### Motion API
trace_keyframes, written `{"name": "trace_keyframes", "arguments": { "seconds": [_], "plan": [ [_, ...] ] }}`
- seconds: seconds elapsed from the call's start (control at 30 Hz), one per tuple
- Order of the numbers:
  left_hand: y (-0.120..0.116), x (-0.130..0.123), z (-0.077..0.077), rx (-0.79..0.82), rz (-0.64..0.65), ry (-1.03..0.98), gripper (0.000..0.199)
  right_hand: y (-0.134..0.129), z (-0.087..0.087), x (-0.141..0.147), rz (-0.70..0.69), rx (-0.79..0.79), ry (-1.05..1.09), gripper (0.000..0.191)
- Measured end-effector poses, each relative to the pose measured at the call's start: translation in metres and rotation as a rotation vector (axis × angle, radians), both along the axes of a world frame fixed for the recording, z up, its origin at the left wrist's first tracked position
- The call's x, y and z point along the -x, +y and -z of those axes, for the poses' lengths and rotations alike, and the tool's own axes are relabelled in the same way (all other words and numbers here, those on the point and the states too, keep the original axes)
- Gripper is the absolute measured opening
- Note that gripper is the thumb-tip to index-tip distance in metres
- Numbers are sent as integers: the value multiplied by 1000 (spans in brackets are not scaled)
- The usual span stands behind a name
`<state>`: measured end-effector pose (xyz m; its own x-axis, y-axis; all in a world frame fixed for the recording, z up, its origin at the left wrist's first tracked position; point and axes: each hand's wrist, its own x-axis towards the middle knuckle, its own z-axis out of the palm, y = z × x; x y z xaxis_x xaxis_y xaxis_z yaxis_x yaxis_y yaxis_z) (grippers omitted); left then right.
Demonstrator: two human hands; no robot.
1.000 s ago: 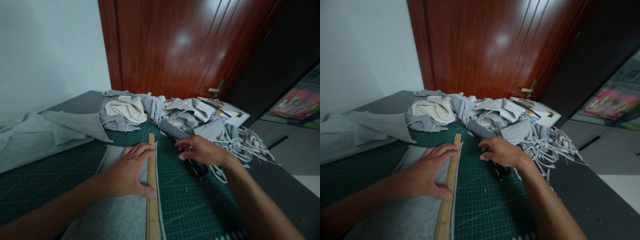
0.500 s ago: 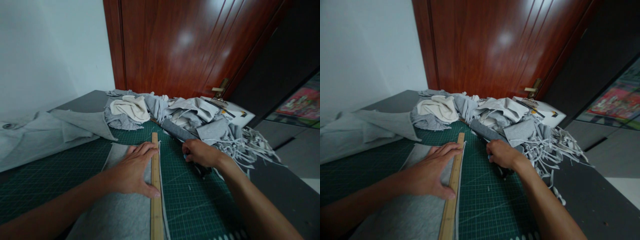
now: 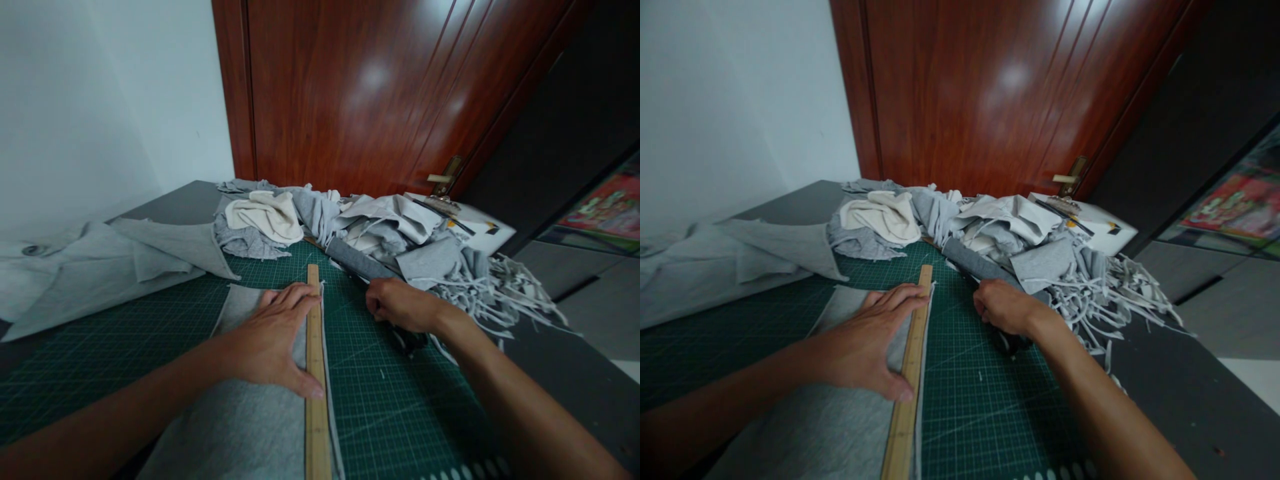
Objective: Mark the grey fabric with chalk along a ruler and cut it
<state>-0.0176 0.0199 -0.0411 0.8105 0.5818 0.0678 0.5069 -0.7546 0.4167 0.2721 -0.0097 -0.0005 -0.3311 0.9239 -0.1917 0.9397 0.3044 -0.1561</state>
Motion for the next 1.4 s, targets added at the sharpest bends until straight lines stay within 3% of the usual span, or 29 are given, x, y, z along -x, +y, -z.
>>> {"name": "trace_keyframes", "arguments": {
  "seconds": [0.17, 0.47, 0.8, 0.93, 1.03, 1.07, 1.13, 1.2, 1.27, 1.4],
  "plan": [
    [0, 0, -1, -12, 6, 23, 125, -9, -2, -1, 36, -26, -59, 31],
    [1, 0, 0, -20, 6, 41, 127, -14, -4, 8, 46, -39, -139, 26],
    [0, 1, -1, -29, 11, 26, 123, -3, -4, -7, -30, -6, -9, 18],
    [-1, 0, -2, -22, 9, 47, 125, -10, -4, 1, -62, -6, 83, 15],
    [-1, -1, -1, -25, 0, 58, 123, -30, -1, 27, -34, -74, 248, 6],
    [0, -1, 0, -30, 1, 48, 120, -40, 1, 39, -31, -97, 470, 5],
    [1, 0, 3, -44, 19, 18, 115, -61, 11, 64, -170, -54, 838, 9],
    [3, 1, 7, -58, 40, -16, 113, -79, 26, 84, -340, 34, 941, 10],
    [4, 1, 9, -66, 43, -32, 112, -90, 43, 95, -400, 98, 992, 13],
    [3, -1, 10, -60, 16, -8, 112, -96, 65, 93, -244, 154, 1113, 15]
  ]
}}
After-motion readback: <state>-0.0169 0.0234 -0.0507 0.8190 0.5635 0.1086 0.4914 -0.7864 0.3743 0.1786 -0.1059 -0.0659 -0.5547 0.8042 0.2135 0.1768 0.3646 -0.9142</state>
